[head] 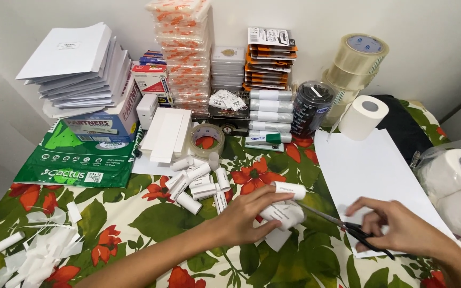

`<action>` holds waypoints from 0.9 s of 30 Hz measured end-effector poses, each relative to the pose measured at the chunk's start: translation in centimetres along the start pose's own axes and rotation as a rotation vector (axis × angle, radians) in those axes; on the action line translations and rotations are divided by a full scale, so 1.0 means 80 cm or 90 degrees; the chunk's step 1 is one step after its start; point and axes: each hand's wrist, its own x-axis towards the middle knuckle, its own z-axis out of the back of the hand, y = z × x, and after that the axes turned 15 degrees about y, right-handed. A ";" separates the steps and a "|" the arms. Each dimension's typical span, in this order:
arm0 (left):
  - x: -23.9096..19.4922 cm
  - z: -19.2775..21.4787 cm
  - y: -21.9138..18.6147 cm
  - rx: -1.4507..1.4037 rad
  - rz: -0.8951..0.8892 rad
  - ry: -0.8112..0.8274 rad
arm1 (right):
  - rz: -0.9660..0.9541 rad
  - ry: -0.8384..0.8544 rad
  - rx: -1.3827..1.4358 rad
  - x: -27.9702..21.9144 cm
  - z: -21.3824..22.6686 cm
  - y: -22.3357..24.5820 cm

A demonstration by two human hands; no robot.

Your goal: The person is using scissors to cut individual labels from a paper roll and then folding them by hand on a workspace filled with various supplies.

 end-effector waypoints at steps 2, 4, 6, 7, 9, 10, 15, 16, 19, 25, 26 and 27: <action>-0.001 0.007 0.000 0.051 -0.002 0.007 | -0.039 -0.074 -0.023 -0.003 -0.007 -0.019; -0.001 0.016 -0.005 0.101 -0.005 0.014 | -0.077 -0.148 -0.045 -0.001 -0.015 -0.040; -0.001 0.027 -0.016 -0.001 0.089 0.075 | -0.194 -0.178 -0.219 0.006 -0.026 -0.062; 0.000 0.024 -0.011 -0.002 0.088 0.076 | -0.196 -0.178 -0.218 0.016 -0.029 -0.085; 0.001 0.020 -0.003 -0.026 0.044 -0.009 | -0.029 -0.194 -0.191 0.038 -0.036 -0.131; 0.001 0.019 -0.001 -0.026 0.044 -0.009 | -0.029 -0.193 -0.191 0.042 -0.039 -0.129; -0.001 0.023 -0.005 -0.153 0.130 -0.011 | -0.064 -0.043 -0.172 0.063 -0.035 -0.129; -0.002 0.024 -0.008 -0.151 0.130 -0.013 | -0.062 -0.044 -0.174 0.060 -0.033 -0.116; -0.008 0.025 -0.013 -0.118 0.152 0.001 | -0.122 0.049 -0.169 0.056 -0.029 -0.080; -0.020 0.020 -0.017 -0.128 0.133 0.006 | 0.225 -0.119 -0.023 0.077 -0.053 0.010; -0.022 0.019 -0.019 -0.127 0.142 0.005 | 0.216 -0.113 0.071 0.078 -0.061 0.037; -0.024 0.019 -0.021 -0.127 0.151 0.005 | 0.205 -0.107 0.165 0.079 -0.069 0.064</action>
